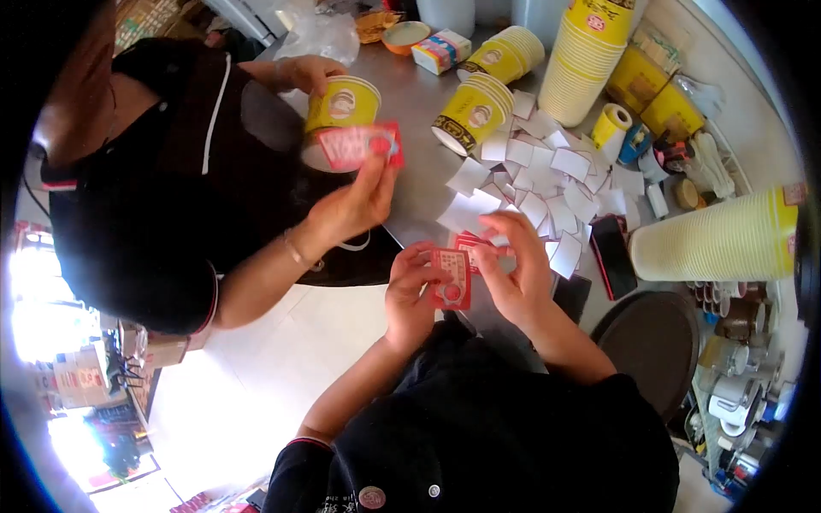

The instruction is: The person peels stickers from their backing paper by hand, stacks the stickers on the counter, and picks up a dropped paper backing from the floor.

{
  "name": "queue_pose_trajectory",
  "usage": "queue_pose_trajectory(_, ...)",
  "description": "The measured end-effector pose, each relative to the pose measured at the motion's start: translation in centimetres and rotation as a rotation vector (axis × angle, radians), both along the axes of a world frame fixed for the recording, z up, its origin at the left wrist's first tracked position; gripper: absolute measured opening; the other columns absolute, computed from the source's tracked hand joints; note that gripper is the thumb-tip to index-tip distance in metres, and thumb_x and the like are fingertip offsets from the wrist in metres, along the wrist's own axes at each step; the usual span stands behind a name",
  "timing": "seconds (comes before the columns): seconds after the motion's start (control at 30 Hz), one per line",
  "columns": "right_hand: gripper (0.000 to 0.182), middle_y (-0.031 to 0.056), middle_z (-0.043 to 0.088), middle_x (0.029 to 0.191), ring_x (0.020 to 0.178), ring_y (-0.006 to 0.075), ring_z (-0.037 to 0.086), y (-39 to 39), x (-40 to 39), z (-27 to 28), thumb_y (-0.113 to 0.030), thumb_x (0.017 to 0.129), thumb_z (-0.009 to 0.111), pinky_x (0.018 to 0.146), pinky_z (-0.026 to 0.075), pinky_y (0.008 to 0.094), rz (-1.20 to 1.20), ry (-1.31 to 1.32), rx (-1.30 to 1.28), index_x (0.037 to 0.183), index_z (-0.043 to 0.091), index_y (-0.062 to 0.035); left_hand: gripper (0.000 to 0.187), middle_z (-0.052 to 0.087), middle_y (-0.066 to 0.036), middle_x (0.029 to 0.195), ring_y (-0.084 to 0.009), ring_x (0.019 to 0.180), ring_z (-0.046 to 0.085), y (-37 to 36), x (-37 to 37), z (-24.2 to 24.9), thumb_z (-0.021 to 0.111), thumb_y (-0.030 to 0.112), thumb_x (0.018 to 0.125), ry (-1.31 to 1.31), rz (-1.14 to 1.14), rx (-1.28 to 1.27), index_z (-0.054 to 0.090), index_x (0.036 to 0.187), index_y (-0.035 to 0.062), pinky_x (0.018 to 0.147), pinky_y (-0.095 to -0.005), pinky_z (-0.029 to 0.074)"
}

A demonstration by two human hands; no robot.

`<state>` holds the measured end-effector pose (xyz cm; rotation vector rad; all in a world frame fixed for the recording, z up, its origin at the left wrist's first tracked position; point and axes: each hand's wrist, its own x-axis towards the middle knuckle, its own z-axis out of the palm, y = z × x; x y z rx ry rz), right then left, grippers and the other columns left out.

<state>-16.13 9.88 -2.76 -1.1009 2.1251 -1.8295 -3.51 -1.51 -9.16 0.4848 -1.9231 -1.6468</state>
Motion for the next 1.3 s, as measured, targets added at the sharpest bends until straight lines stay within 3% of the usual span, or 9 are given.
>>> queue_pose_trajectory(0.03,0.030,0.0174,0.056,0.106,0.088,0.0219,0.060,0.2,0.5,-1.4,-0.011,0.079,0.066,0.074,0.049,0.0311,0.016,0.002,0.002,0.105,0.055,-0.0003,0.022,0.045,-0.013,0.120,-0.0245,0.110,0.047,0.1,0.3,0.4,0.060,-0.011,0.067,0.002,0.016,0.002,0.066,0.082,0.0050,0.088,-0.0343,0.042)
queue_pose_trajectory(0.1,0.036,0.0150,0.059,0.102,0.083,0.0158,0.060,0.5,1.7,-4.0,-0.011,0.083,0.063,0.068,0.049,0.0278,0.240,-0.492,0.137,0.113,0.047,-0.0018,0.023,0.043,-0.010,0.120,-0.0215,0.110,0.048,0.5,0.8,1.9,0.055,-0.015,0.071,0.116,0.010,0.038,0.065,0.082,0.0038,0.088,-0.0325,0.043)
queue_pose_trajectory(0.13,0.036,0.0150,0.059,0.102,0.083,0.0158,0.060,0.5,2.2,-3.7,-0.011,0.083,0.063,0.068,0.049,0.0278,0.251,-0.492,0.143,0.113,0.047,-0.0018,0.023,0.043,-0.010,0.120,-0.0215,0.110,0.048,0.6,1.1,2.8,0.055,-0.015,0.071,0.117,0.022,0.040,0.065,0.082,0.0038,0.088,-0.0325,0.043)
queue_pose_trajectory(0.2,0.039,0.0108,0.063,0.095,0.075,0.0107,0.061,0.4,2.9,-2.5,-0.009,0.085,0.061,0.058,0.047,0.0226,0.436,-0.975,-0.082,0.118,0.041,-0.0035,0.031,0.042,-0.011,0.120,-0.0203,0.109,0.048,0.7,1.4,4.4,0.052,-0.015,0.075,0.125,0.034,0.023,0.061,0.098,0.0034,0.089,-0.0313,0.043)
queue_pose_trajectory(0.27,0.038,0.0095,0.064,0.092,0.071,0.0102,0.061,0.3,2.7,-1.9,-0.007,0.085,0.060,0.054,0.046,0.0203,0.383,-0.938,-0.123,0.118,0.040,-0.0042,0.039,0.046,-0.009,0.117,-0.0163,0.102,0.052,0.7,2.1,5.8,0.048,-0.008,0.084,0.087,0.035,0.406,0.043,0.121,0.0012,0.082,-0.0279,0.047)
queue_pose_trajectory(0.33,0.038,0.0082,0.064,0.090,0.068,0.0097,0.061,0.2,2.6,-0.9,-0.006,0.085,0.059,0.051,0.044,0.0181,0.325,-0.900,-0.167,0.118,0.040,-0.0049,0.032,0.056,-0.011,0.105,-0.0188,0.091,0.055,-0.1,3.7,7.7,0.047,-0.003,0.086,-0.067,-0.031,0.752,0.046,0.118,-0.0004,0.075,-0.0282,0.046)
queue_pose_trajectory(0.53,0.037,0.0119,0.064,0.092,0.074,0.0115,0.062,-0.1,3.2,1.0,-0.003,0.084,0.059,0.057,0.048,0.0205,0.318,-0.782,-0.165,0.116,0.039,-0.0025,0.012,0.059,-0.011,0.080,-0.0151,0.067,0.054,-0.1,6.3,9.3,0.051,0.003,0.088,-0.127,-0.172,0.794,0.055,0.097,-0.0021,0.061,-0.0244,0.044)
queue_pose_trajectory(0.87,0.037,0.0121,0.063,0.093,0.076,0.0114,0.062,-0.3,4.0,1.2,-0.002,0.084,0.060,0.061,0.049,0.0211,0.366,-0.689,-0.172,0.115,0.039,-0.0025,0.010,0.059,-0.010,0.077,-0.0140,0.065,0.055,0.3,7.1,9.4,0.052,0.003,0.087,-0.100,-0.109,0.794,0.055,0.094,-0.0031,0.059,-0.0240,0.045)
queue_pose_trajectory(1.3,0.036,0.0112,0.064,0.091,0.067,0.0078,0.059,0.0,4.4,1.1,-0.003,0.085,0.059,0.050,0.042,0.0178,0.379,-0.729,-0.149,0.114,0.038,-0.0036,0.009,0.059,-0.010,0.076,-0.0140,0.064,0.054,0.6,7.1,9.5,0.053,0.002,0.086,-0.058,-0.105,0.815,0.055,0.092,-0.0032,0.059,-0.0237,0.045)
